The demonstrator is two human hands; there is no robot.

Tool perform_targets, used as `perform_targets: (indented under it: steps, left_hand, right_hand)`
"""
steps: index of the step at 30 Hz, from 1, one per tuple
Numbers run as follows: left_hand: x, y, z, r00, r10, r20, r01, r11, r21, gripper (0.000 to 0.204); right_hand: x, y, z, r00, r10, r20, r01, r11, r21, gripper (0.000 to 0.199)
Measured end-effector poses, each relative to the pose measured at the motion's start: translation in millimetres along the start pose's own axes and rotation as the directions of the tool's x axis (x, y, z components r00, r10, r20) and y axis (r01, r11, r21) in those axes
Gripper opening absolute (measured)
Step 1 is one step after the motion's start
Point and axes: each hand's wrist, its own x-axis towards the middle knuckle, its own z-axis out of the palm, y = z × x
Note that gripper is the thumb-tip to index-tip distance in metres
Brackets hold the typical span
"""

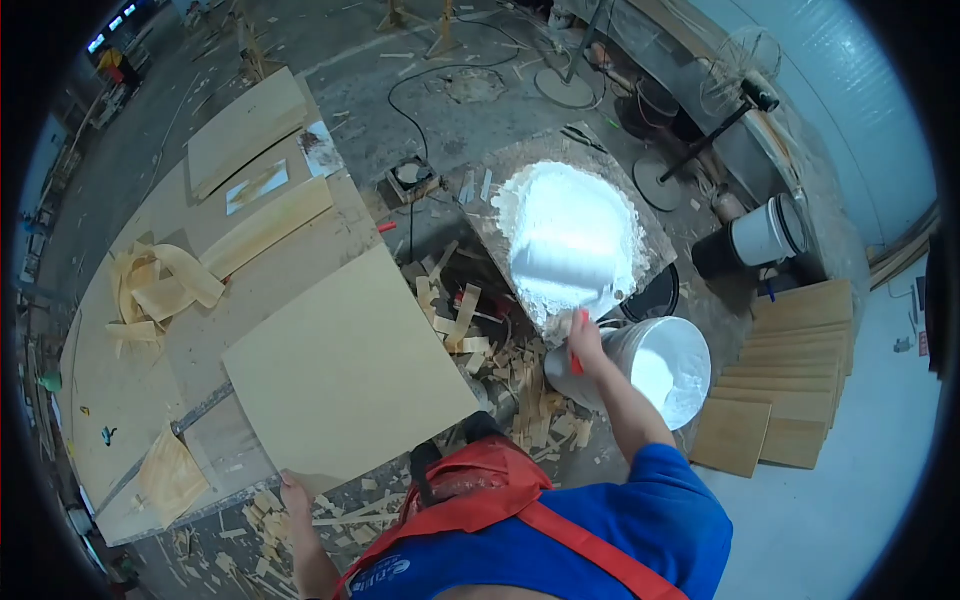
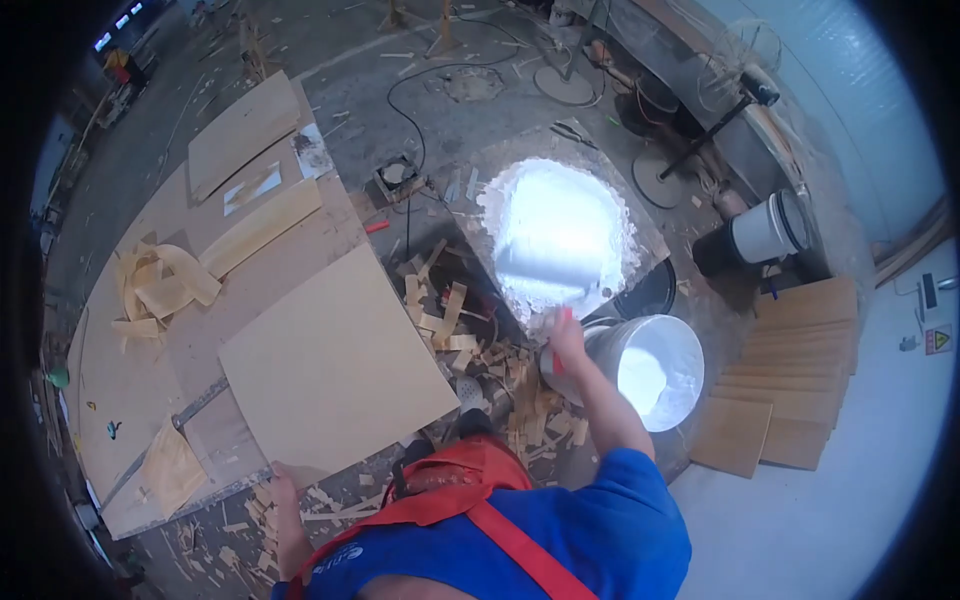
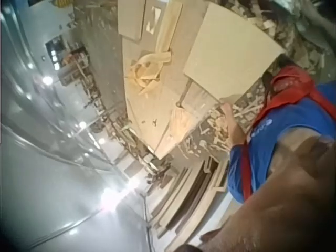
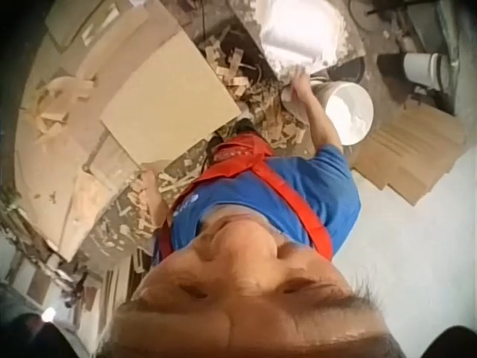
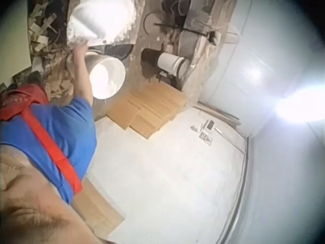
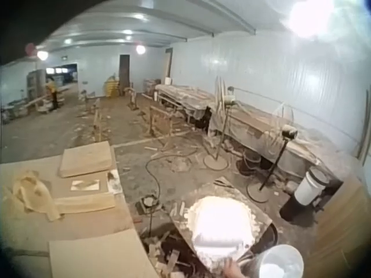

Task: Measuring and marking wooden panels with a ruler and pencil, then applying a white coating with a paint roller.

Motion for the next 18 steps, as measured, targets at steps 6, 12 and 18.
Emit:
perform_targets:
  steps: [6,12,18]
  left_hand:
    - [-2.6,-6.6,-4.5,0.998,0.029,-0.064,-0.029,1.0,0.002,0.074]
    - [-37.7,16.8,-5.8,0.999,0.01,-0.05,-0.016,0.993,-0.121,0.071]
    - [-34.2,30.9,-1.9,0.999,0.024,0.045,-0.022,0.999,-0.027,0.068]
  right_hand:
    - [19.2,-41.8,-34.9,0.956,0.249,0.158,-0.28,0.934,0.22,0.076]
    - [175.4,-72.6,-7.3,0.969,0.215,0.123,-0.245,0.909,0.338,0.079]
    - [57.7,25.2,10.4,0.98,-0.185,-0.067,0.171,0.969,-0.181,0.074]
